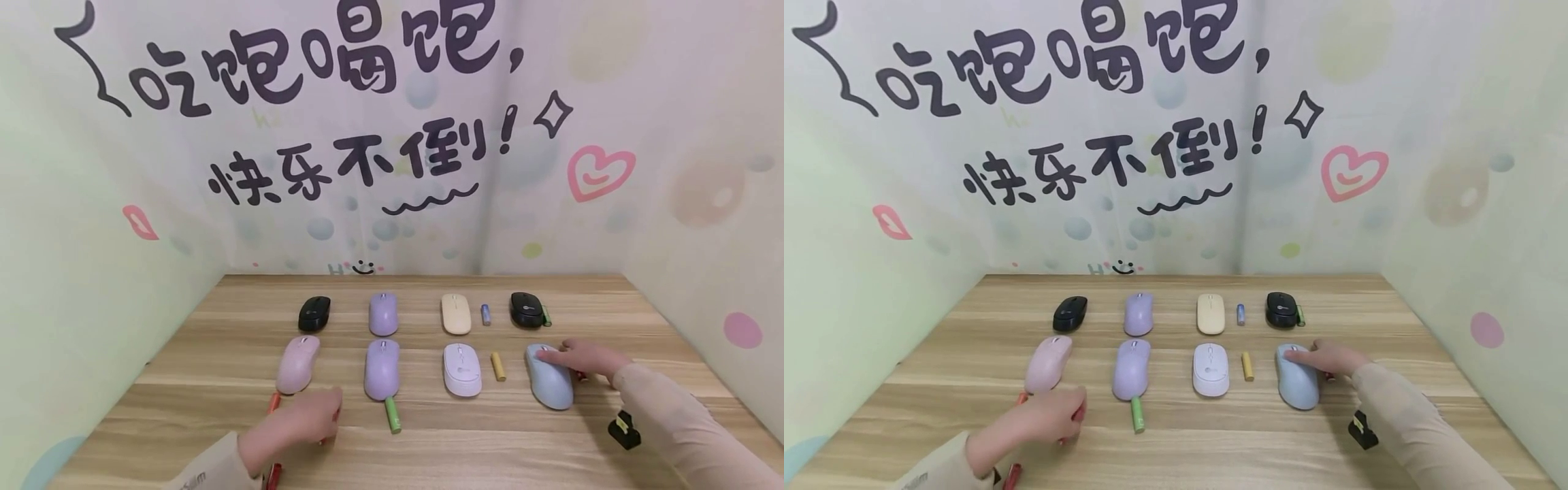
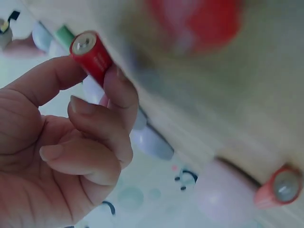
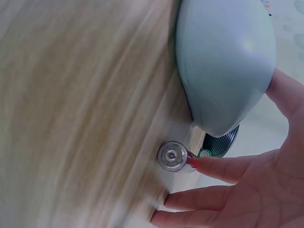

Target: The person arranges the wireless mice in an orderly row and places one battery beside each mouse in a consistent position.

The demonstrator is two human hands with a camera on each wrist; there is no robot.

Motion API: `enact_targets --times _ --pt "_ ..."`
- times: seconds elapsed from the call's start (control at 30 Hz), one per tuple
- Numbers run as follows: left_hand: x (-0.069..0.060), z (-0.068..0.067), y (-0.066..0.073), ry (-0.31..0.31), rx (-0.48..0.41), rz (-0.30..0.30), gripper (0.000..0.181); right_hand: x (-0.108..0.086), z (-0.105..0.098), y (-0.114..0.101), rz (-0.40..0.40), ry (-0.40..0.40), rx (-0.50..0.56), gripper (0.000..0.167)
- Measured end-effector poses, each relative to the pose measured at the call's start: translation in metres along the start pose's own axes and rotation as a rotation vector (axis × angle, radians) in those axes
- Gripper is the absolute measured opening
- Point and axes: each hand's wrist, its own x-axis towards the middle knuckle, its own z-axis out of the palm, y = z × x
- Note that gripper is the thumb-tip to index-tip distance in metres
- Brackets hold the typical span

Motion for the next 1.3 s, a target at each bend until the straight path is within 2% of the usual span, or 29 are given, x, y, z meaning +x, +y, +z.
enact_targets --times 0.13,0.3,0.4,0.5,0.63,0.8,0.93,1.03,1.3 --pt "0.026 -0.021 -0.001 0.057 -0.024 -0.067 0.016 0.001 -0.001 0.001 -0.006 -0.002 0.003 0.091" --pt "0.074 -0.054 -0.010 0.147 -0.001 -0.160 0.006 0.002 -0.001 0.002 -0.004 -0.003 0.000 0.094" --pt "0.103 -0.069 -0.018 0.179 0.001 -0.188 0.005 0.001 0.000 0.003 0.005 -0.006 0.006 0.095" --pt "0.129 -0.074 -0.027 0.184 0.021 -0.188 0.001 0.000 0.000 0.004 0.010 -0.006 0.012 0.096" --pt "0.151 -0.072 -0.039 0.191 0.060 -0.190 0.009 -0.001 0.001 0.003 0.011 -0.007 0.024 0.097" --pt "0.168 -0.065 -0.050 0.202 0.099 -0.235 0.015 -0.002 0.002 0.000 0.004 -0.006 0.018 0.097" --pt "0.175 -0.061 -0.053 0.188 0.132 -0.258 0.015 -0.001 0.002 -0.002 0.005 -0.010 0.013 0.097" --pt "0.178 -0.058 -0.052 0.178 0.150 -0.273 0.015 -0.001 0.001 -0.003 0.007 -0.011 0.018 0.097" --pt "0.177 -0.051 -0.051 0.164 0.120 -0.306 0.009 -0.001 0.002 -0.002 -0.001 -0.006 0.032 0.097"
